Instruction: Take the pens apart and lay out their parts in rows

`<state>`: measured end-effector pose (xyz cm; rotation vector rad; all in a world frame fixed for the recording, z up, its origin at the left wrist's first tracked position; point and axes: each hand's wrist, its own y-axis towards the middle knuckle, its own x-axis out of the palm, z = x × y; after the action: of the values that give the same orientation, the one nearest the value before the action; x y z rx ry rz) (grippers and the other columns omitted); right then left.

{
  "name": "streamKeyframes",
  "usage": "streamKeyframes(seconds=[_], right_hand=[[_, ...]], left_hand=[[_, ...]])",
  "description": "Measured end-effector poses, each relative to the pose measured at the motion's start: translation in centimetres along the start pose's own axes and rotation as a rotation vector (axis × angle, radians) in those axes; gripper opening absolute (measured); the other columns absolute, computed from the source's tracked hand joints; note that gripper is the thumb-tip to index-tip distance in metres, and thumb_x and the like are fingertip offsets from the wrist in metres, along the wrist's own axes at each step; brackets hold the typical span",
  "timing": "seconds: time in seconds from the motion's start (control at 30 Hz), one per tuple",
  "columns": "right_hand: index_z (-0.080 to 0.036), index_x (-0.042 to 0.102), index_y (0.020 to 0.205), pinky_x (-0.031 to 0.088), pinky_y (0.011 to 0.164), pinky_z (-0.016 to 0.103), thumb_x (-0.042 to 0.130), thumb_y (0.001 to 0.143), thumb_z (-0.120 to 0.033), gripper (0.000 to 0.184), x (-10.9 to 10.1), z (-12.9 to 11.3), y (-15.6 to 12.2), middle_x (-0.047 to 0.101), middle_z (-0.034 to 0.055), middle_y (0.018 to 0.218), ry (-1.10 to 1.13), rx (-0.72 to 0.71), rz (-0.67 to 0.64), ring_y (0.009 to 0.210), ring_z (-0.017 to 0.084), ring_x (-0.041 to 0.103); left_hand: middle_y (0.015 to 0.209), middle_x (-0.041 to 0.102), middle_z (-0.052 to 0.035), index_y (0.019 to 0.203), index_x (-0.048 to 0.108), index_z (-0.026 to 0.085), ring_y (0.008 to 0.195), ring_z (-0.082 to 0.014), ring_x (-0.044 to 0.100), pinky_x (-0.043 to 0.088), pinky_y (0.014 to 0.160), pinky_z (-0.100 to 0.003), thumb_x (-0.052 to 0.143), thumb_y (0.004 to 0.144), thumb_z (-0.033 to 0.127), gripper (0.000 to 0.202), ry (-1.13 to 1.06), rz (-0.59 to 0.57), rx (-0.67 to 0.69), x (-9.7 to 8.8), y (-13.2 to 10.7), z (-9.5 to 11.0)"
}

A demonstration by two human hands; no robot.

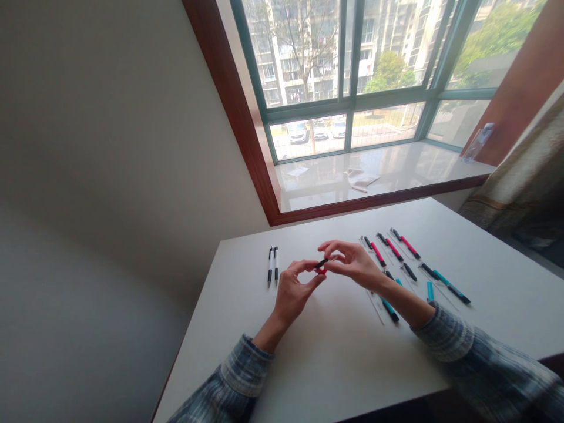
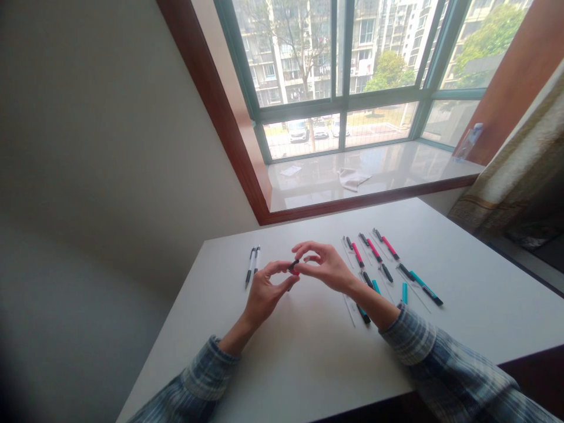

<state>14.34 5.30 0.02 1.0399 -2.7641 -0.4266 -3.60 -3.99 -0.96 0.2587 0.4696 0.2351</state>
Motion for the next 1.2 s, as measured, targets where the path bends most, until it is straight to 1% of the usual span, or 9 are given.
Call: streamKeyframes(seconds=[0.13,0.2,0.27,0.37,0.47,0.63,0.9,1.07,1.2], right_hand=[[-0.024,0.068,0.094,0.052,0.097,0.042,0.082,0.08,-0.038,0.023,-1.4,-1.0,0.3,0.072,0.0056,0.11,0.258,-0.029,0.177,0.108,0.023,0.066],[-0.026,0.069,0.103,0.054,0.093,0.04,0.078,0.084,-0.041,0.027,-2.2,-1.1,0.4,0.071,0.0036,0.101,0.289,-0.012,0.22,0.101,0.021,0.066],[-0.025,0.07,0.111,0.056,0.082,0.034,0.074,0.086,-0.046,0.032,-2.7,-0.8,0.6,0.069,0.0031,0.093,0.215,0.023,0.231,0.09,0.018,0.065],[-0.021,0.071,0.114,0.049,0.064,0.028,0.07,0.089,-0.051,0.039,-3.0,-0.5,0.7,0.063,0.0012,0.079,0.03,0.031,0.216,0.068,0.013,0.056],[-0.021,0.07,0.107,0.042,0.058,0.027,0.071,0.088,-0.052,0.036,-2.9,-0.4,0.7,0.056,-0.003,0.065,-0.082,-0.007,0.24,0.06,0.012,0.049],[-0.018,0.072,0.083,0.04,0.059,0.027,0.08,0.08,-0.05,0.033,-2.8,-0.4,0.6,0.063,0.001,0.07,-0.108,0.039,0.321,0.063,0.012,0.051],[-0.021,0.077,0.106,0.049,0.081,0.031,0.085,0.076,-0.04,0.037,-2.8,0.7,0.4,0.072,0.0058,0.094,0.099,0.111,0.233,0.086,0.018,0.064],[-0.025,0.072,0.119,0.05,0.084,0.031,0.086,0.074,-0.037,0.048,-2.8,0.4,0.4,0.07,0.0045,0.1,0.116,0.09,0.197,0.092,0.019,0.065],[-0.025,0.071,0.118,0.051,0.086,0.033,0.087,0.074,-0.035,0.048,-2.8,0.1,0.4,0.071,0.0049,0.101,0.126,0.093,0.187,0.094,0.019,0.065]], left_hand=[[0.097,0.079,-0.0016,0.095,0.078,0.025,0.093,-0.0226,0.066,0.049,0.089,-0.038,0.077,0.083,0.03,0.012,0.044,0.002,-0.03,-0.2,0.0,-0.6],[0.097,0.079,-0.0011,0.093,0.078,0.026,0.094,-0.0226,0.066,0.048,0.089,-0.038,0.075,0.085,0.029,0.009,0.061,0.015,-0.034,-0.2,0.0,-0.9],[0.097,0.079,-0.0008,0.094,0.078,0.026,0.094,-0.0222,0.066,0.048,0.089,-0.038,0.074,0.086,0.03,0.01,0.07,0.032,-0.03,-0.3,-0.1,-1.0],[0.098,0.078,-0.0005,0.095,0.078,0.027,0.091,-0.0211,0.066,0.048,0.089,-0.038,0.072,0.087,0.032,0.011,0.081,0.065,-0.032,-0.4,-0.1,-0.9],[0.099,0.078,0.0003,0.096,0.078,0.027,0.089,-0.0202,0.066,0.049,0.089,-0.036,0.071,0.088,0.031,0.011,0.092,0.098,-0.031,-0.7,0.0,-0.7],[0.1,0.078,0.0008,0.096,0.078,0.028,0.09,-0.0198,0.066,0.049,0.089,-0.036,0.071,0.088,0.03,0.012,0.114,0.14,-0.041,-1.0,-0.1,-0.6],[0.1,0.078,-0.0001,0.095,0.078,0.028,0.093,-0.0218,0.066,0.051,0.087,-0.036,0.07,0.088,0.03,0.012,0.137,0.117,-0.034,-0.9,-0.2,-0.3],[0.1,0.078,-0.0015,0.095,0.078,0.028,0.094,-0.0226,0.066,0.05,0.089,-0.037,0.069,0.088,0.031,0.013,0.146,0.105,-0.017,-0.9,-0.2,-0.3],[0.099,0.078,-0.002,0.095,0.078,0.027,0.093,-0.0227,0.066,0.05,0.089,-0.038,0.069,0.088,0.031,0.013,0.143,0.109,-0.02,-0.9,-0.3,-0.4]])
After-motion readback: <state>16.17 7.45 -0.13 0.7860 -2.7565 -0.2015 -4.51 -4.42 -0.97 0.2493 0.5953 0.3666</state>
